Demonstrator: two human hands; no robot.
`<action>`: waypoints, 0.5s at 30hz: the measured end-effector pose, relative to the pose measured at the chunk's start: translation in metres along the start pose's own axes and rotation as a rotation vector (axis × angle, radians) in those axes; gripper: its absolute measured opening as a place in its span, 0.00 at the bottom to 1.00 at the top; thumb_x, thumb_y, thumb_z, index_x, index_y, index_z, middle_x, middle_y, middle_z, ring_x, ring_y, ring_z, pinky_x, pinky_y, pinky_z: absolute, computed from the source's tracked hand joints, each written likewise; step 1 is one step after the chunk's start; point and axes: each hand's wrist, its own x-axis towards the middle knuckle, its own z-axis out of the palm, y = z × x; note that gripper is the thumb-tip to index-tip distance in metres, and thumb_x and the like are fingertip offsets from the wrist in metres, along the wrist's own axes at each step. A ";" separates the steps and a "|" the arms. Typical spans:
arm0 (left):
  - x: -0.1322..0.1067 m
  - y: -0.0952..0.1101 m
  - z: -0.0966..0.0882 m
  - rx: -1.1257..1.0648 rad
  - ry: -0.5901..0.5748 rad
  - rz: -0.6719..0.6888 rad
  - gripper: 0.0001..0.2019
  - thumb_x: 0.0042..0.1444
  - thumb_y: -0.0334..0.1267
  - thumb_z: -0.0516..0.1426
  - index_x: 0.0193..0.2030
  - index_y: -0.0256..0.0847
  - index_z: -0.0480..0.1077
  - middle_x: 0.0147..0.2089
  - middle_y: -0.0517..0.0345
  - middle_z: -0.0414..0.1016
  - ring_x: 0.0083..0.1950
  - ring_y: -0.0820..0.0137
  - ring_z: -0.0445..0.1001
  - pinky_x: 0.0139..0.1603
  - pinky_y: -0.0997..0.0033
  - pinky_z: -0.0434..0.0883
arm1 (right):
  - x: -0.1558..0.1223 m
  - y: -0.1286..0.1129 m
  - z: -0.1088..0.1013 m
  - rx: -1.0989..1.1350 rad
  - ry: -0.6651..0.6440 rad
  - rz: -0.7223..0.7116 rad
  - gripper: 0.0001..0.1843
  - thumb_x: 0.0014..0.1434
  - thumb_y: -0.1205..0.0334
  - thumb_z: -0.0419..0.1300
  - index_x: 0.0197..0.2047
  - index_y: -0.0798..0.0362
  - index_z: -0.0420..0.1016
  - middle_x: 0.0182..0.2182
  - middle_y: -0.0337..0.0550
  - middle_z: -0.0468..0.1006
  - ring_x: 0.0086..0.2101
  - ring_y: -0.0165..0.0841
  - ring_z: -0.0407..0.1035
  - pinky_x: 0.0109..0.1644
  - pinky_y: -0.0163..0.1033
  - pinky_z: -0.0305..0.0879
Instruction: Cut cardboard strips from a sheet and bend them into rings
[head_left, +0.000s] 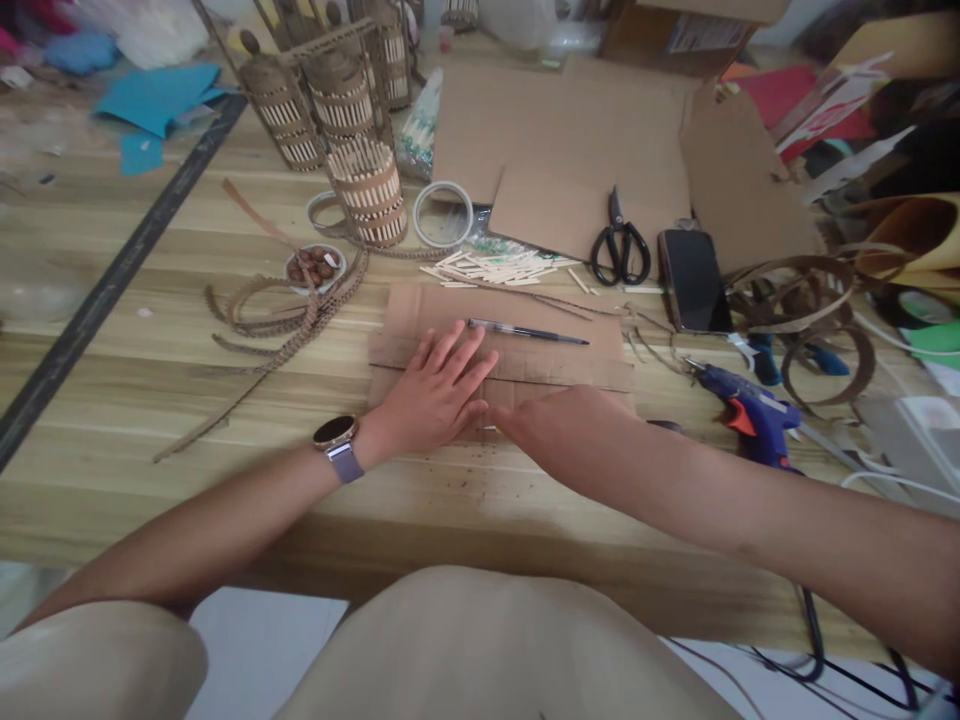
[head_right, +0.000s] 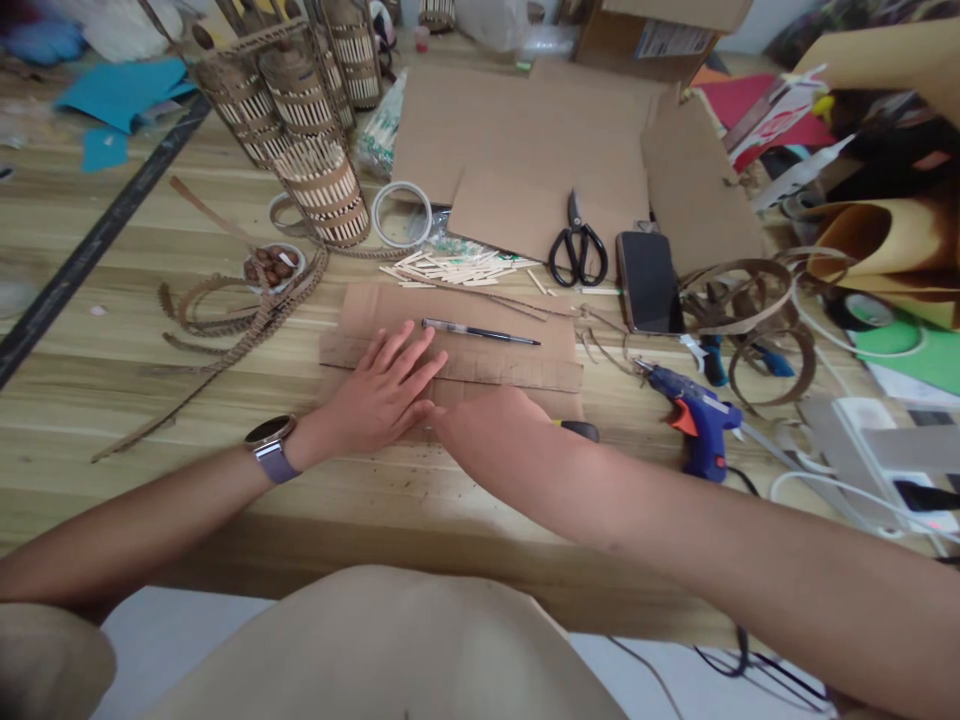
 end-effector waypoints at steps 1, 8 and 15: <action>0.000 0.000 0.000 0.004 0.001 0.000 0.30 0.71 0.51 0.44 0.72 0.33 0.55 0.76 0.36 0.47 0.77 0.44 0.41 0.72 0.36 0.47 | 0.000 0.001 0.001 -0.002 -0.009 0.000 0.27 0.53 0.80 0.57 0.55 0.52 0.72 0.30 0.41 0.81 0.28 0.37 0.77 0.24 0.36 0.54; 0.001 0.002 -0.002 0.011 -0.025 -0.015 0.29 0.71 0.48 0.47 0.72 0.32 0.56 0.76 0.35 0.47 0.77 0.42 0.42 0.72 0.35 0.47 | -0.005 0.007 0.007 0.019 0.012 0.008 0.20 0.56 0.80 0.56 0.48 0.51 0.73 0.28 0.41 0.81 0.26 0.37 0.77 0.23 0.36 0.52; 0.001 0.002 -0.004 -0.017 -0.029 -0.020 0.28 0.71 0.46 0.48 0.72 0.33 0.56 0.76 0.35 0.47 0.77 0.44 0.40 0.72 0.35 0.46 | -0.012 0.008 0.006 0.008 -0.039 0.045 0.20 0.55 0.79 0.57 0.48 0.51 0.73 0.32 0.45 0.83 0.30 0.39 0.78 0.23 0.37 0.52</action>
